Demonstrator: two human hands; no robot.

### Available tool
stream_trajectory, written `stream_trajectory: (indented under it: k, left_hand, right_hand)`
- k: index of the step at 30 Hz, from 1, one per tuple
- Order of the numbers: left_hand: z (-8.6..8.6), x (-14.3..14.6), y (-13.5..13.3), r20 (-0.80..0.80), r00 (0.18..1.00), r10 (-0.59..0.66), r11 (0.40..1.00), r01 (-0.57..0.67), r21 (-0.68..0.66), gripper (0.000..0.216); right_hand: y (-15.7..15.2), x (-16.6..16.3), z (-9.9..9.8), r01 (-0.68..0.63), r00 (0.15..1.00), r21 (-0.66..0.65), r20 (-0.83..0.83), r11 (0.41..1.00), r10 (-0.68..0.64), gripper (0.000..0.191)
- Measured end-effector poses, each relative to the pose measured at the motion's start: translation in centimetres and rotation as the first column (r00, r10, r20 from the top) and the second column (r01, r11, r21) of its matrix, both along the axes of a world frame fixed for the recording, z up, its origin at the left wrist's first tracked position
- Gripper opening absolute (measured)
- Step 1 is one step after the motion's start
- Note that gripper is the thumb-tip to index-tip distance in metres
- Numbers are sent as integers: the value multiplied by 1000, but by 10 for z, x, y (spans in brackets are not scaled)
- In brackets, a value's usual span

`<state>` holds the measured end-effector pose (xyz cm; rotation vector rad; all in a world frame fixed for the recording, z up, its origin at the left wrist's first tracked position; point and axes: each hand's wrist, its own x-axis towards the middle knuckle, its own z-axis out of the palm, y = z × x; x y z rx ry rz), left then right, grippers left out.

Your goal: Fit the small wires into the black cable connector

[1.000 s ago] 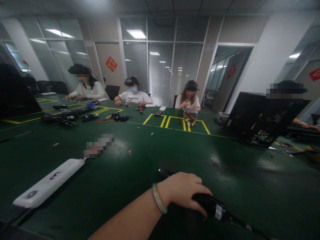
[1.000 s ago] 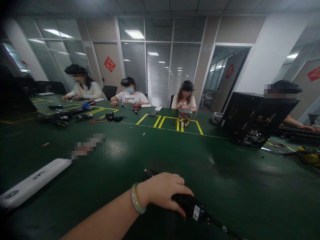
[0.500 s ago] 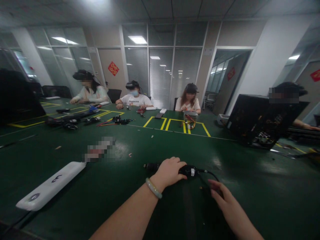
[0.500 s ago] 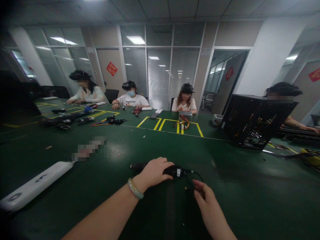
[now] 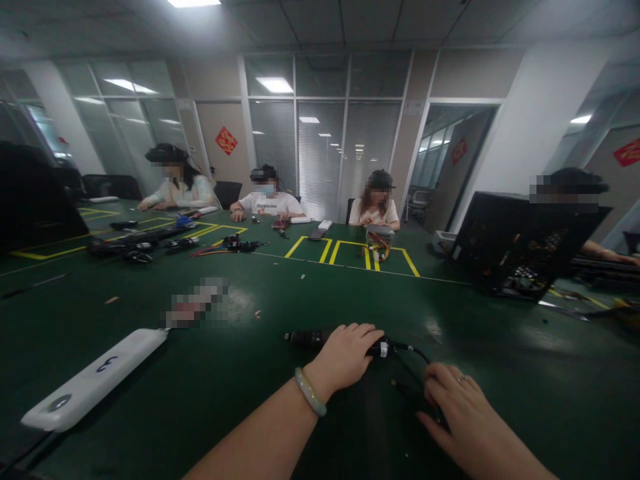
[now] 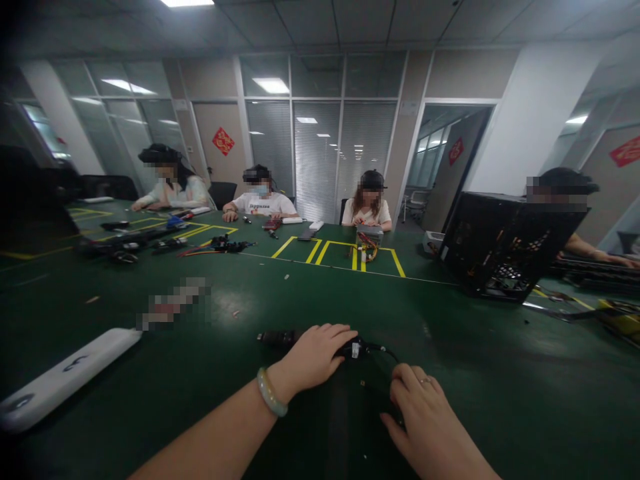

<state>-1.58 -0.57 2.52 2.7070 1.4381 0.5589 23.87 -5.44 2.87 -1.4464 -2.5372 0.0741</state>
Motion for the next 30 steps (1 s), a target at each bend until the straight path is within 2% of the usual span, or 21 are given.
stream_trajectory:
  k: [5,9,11,18,22,26,30]
  left_hand:
    - [1,1,-3,15,1000,-23,1000,23,-11,53]
    - [3,1,-2,2,1000,-17,999,17,-27,52]
    - [2,1,-2,5,1000,-18,999,18,-33,53]
    - [2,-2,-1,43,997,-60,997,62,-37,51]
    - [5,-4,-1,25,997,-76,996,77,-48,53]
    - [8,-7,0,26,996,-91,994,92,-53,56]
    - [10,-8,-1,29,995,-90,993,92,-71,56]
  right_hand:
    - [19,-32,6,-29,995,-260,-103,965,2,13]
    - [37,-41,6,-102,969,-536,-245,838,-39,19]
    - [44,-40,5,-138,942,-609,-325,781,-87,24]
    - [57,-16,-10,-205,826,-633,-521,747,-216,38]
    - [57,-9,-8,-215,776,-632,-573,744,-262,40]
    - [56,-8,-2,-134,780,-650,-535,748,-325,38]
    - [57,-1,-1,-100,827,-653,-474,751,-302,30]
